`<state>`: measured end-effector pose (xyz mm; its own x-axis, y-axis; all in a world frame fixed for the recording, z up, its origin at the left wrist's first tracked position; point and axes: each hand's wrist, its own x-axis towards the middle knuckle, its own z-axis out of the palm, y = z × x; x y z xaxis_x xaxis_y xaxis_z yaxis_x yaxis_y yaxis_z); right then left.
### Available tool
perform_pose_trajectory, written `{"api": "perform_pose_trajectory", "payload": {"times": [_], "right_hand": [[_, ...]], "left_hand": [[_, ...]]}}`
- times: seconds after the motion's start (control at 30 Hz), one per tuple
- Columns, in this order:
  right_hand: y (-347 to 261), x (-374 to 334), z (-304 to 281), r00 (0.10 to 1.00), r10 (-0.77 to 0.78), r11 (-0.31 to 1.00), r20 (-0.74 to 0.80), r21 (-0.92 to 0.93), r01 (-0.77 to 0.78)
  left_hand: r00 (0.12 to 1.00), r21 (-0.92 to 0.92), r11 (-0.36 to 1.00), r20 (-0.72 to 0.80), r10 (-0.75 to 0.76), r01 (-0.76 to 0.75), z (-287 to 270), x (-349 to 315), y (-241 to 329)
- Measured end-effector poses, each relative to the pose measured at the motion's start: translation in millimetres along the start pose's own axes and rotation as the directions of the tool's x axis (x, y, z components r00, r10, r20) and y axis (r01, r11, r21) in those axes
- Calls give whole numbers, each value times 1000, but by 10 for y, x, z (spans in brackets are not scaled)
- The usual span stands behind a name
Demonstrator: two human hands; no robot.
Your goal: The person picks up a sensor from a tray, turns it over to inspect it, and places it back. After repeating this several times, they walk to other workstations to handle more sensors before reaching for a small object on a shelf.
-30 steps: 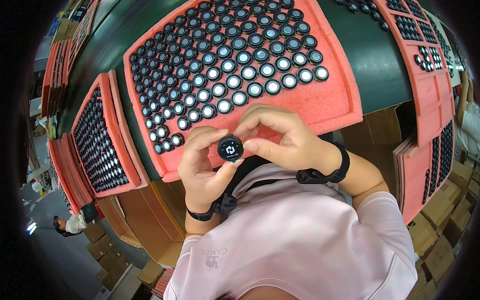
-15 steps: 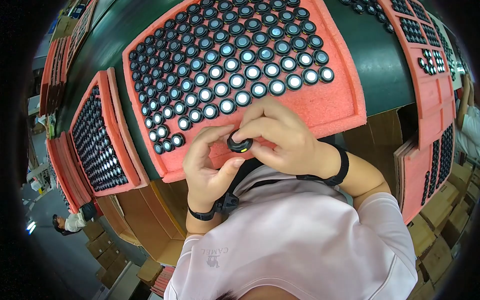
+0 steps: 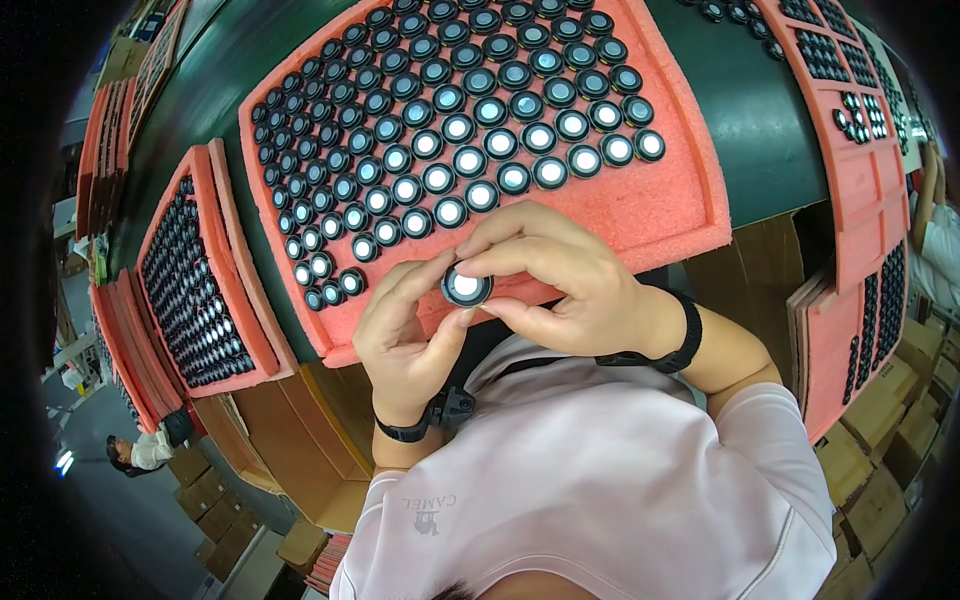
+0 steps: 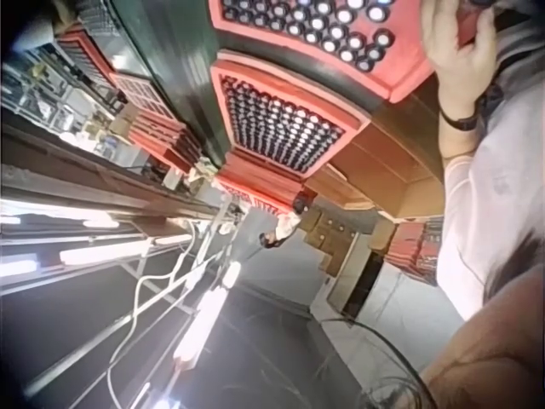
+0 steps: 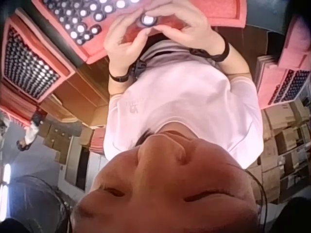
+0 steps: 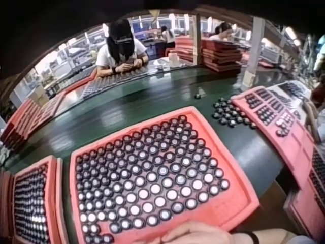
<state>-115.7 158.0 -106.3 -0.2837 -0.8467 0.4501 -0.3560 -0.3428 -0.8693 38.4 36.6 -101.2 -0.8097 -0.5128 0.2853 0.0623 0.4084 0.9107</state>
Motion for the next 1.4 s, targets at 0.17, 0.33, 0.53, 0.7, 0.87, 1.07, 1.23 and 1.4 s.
{"api": "perform_pose_trajectory", "payload": {"times": [0.17, 0.33, 0.53, 0.7, 0.87, 1.07, 1.23, 1.4], "right_hand": [[-13, 6, -5, 1000, -1, 1000, 0, 4, 1], [-7, 15, -6, 1000, -10, 1000, 5, -16, 10], [-38, 2, -21, 1000, -12, 999, 17, -32, 12], [-29, -18, 23, 999, -37, 994, 21, -99, 39], [-1, 5, 80, 998, -44, 986, 45, -158, 51], [54, 5, 38, 996, -42, 977, 82, -205, 58], [115, -42, 31, 989, -47, 979, 138, -191, 73], [124, -51, 40, 991, -57, 977, 124, -198, 81]], "left_hand": [[1000, 7, 1000, -12, 10, -10, 12, 1, 11], [1000, -16, 1000, -23, 0, -1, 23, 8, 18], [1000, -11, 1000, 2, 8, -8, 16, 18, 36], [1000, -96, 995, -27, -2, -1, 45, -32, -20], [999, -70, 997, -28, -46, 44, -27, -31, 29], [990, 348, 937, -137, 43, 8, -519, -8, -143], [948, 458, 852, -295, -122, 253, -746, 80, -158], [863, 395, 789, -390, -320, 471, -796, 79, -281]]}}
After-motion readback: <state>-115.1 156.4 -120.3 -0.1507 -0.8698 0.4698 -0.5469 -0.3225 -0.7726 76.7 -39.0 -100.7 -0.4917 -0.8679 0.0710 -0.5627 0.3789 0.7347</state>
